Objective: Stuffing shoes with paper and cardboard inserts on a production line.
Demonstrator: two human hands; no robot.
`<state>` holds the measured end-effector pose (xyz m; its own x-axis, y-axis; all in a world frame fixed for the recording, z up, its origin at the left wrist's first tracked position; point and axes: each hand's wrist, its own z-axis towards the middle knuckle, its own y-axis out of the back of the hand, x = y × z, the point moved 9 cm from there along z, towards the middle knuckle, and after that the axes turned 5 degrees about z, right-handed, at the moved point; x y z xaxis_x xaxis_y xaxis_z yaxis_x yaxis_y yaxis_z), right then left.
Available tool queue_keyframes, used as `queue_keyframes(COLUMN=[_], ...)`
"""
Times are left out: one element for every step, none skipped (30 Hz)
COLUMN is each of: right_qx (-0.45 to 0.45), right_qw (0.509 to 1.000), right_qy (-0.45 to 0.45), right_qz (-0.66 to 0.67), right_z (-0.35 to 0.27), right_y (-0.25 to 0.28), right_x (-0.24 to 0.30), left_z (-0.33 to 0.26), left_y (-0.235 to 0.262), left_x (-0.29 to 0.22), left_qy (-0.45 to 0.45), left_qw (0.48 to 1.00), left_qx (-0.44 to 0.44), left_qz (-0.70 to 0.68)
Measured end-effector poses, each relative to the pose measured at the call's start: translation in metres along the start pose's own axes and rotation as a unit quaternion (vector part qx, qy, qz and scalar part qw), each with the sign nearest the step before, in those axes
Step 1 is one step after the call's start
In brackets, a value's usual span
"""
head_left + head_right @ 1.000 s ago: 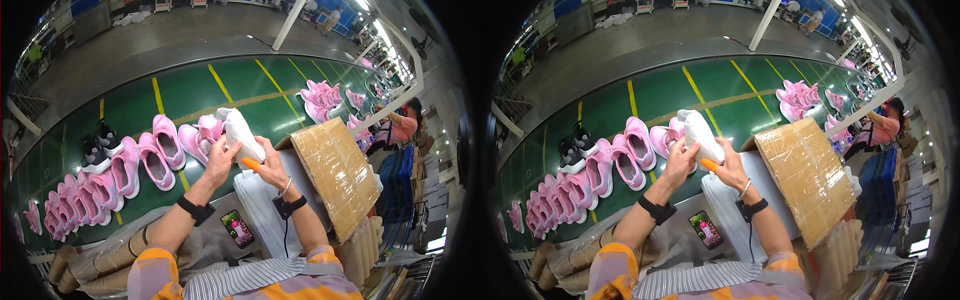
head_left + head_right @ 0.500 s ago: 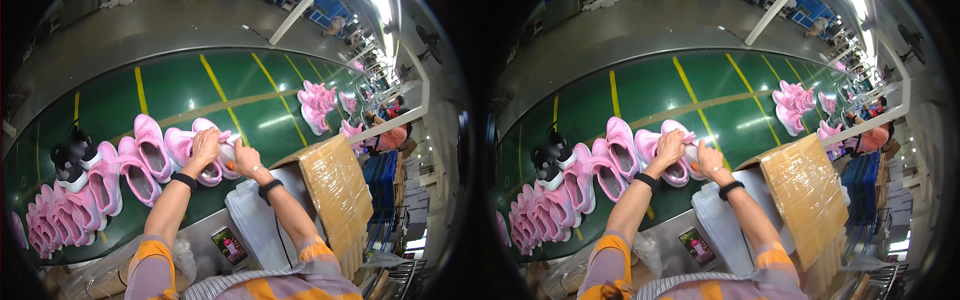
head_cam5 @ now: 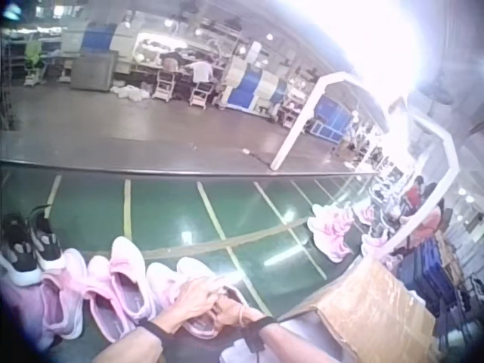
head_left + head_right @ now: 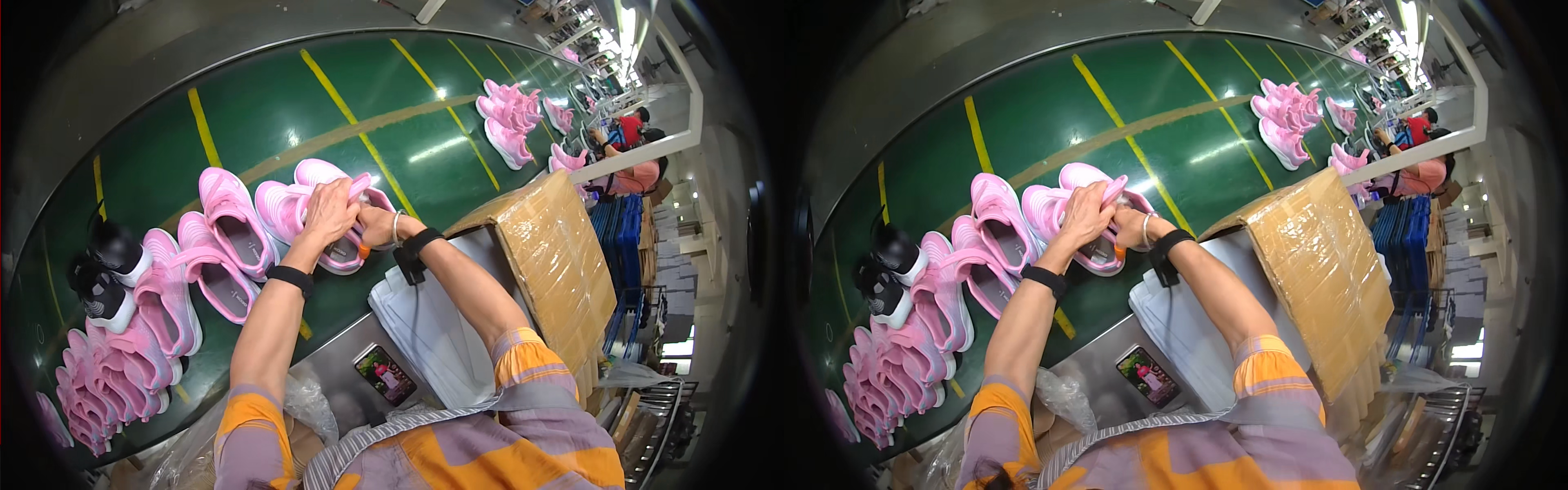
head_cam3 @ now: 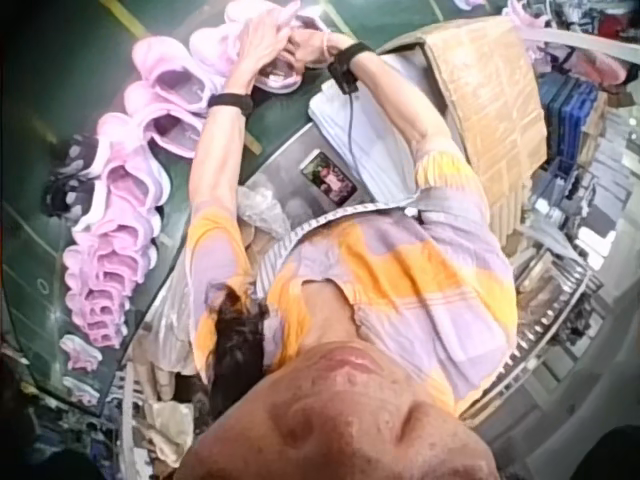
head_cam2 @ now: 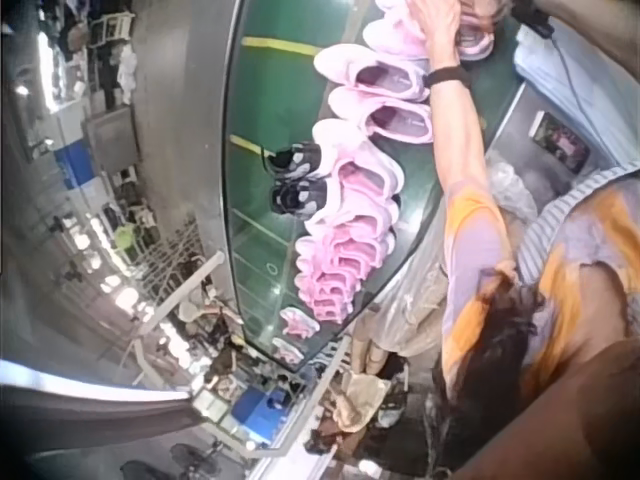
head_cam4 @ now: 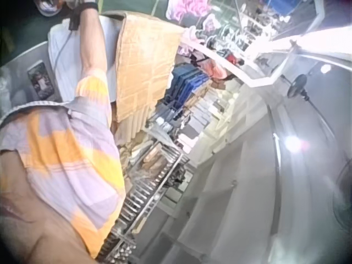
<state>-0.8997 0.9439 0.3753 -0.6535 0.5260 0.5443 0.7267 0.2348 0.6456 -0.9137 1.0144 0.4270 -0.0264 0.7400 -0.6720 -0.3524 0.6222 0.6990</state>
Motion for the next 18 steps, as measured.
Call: queue_keyframes(right_qx=[-0.047,-0.088,-0.116,-0.153,-0.206,-0.255,-0.254,-0.251,-0.218,-0.193,-0.173,-0.15,-0.133,-0.116,-0.11,-0.122,-0.134,-0.128], right_qw=[0.998,0.994,0.966,0.915,0.9,0.881,0.877,0.869,0.862,0.84,0.807,0.768,0.746,0.723,0.718,0.696,0.674,0.669], right_qy=[0.018,0.051,0.016,-0.017,0.031,0.073,0.141,0.21,0.302,0.333,0.397,0.465,0.486,0.505,0.522,0.536,0.547,0.555], right_qz=[-0.021,-0.042,-0.23,-0.372,-0.384,-0.391,-0.382,-0.371,-0.343,-0.382,-0.401,-0.413,-0.436,-0.458,-0.446,-0.462,-0.477,-0.477], right_z=[-0.009,-0.016,-0.026,-0.049,-0.072,-0.098,-0.117,-0.135,-0.16,-0.182,-0.21,-0.237,-0.259,-0.278,-0.292,-0.306,-0.318,-0.33], right_y=[0.005,0.013,0.018,0.035,0.047,0.052,0.037,0.02,0.003,-0.022,-0.043,-0.065,-0.08,-0.093,-0.101,-0.11,-0.12,-0.127], right_x=[-0.009,0.01,0.019,0.063,0.103,0.134,0.169,0.206,0.254,0.286,0.314,0.335,0.348,0.358,0.37,0.38,0.387,0.392], left_z=[0.0,-0.005,-0.01,-0.021,-0.024,-0.029,-0.035,-0.042,-0.059,-0.078,-0.093,-0.109,-0.122,-0.134,-0.15,-0.166,-0.179,-0.189], left_y=[0.006,0.021,0.041,0.072,0.091,0.108,0.117,0.128,0.139,0.144,0.147,0.147,0.146,0.142,0.146,0.146,0.149,0.153], left_x=[-0.016,-0.024,-0.027,-0.034,-0.034,-0.031,-0.036,-0.062,-0.085,-0.108,-0.138,-0.165,-0.19,-0.213,-0.227,-0.234,-0.237,-0.245], left_qy=[-0.015,-0.026,-0.023,-0.014,0.004,0.023,0.057,0.053,0.047,0.039,0.009,-0.015,-0.03,-0.047,-0.063,-0.05,-0.037,-0.037], left_qw=[1.0,0.999,0.997,0.991,0.985,0.97,0.958,0.955,0.944,0.929,0.917,0.902,0.889,0.874,0.857,0.837,0.844,0.85], left_qx=[0.004,-0.025,-0.078,-0.126,-0.123,-0.113,-0.031,0.054,0.112,0.17,0.217,0.26,0.292,0.324,0.336,0.356,0.354,0.352], left_qz=[0.007,0.008,-0.011,-0.031,-0.121,-0.215,-0.28,-0.287,-0.305,-0.326,-0.336,-0.345,-0.351,-0.359,-0.387,-0.413,-0.402,-0.391])
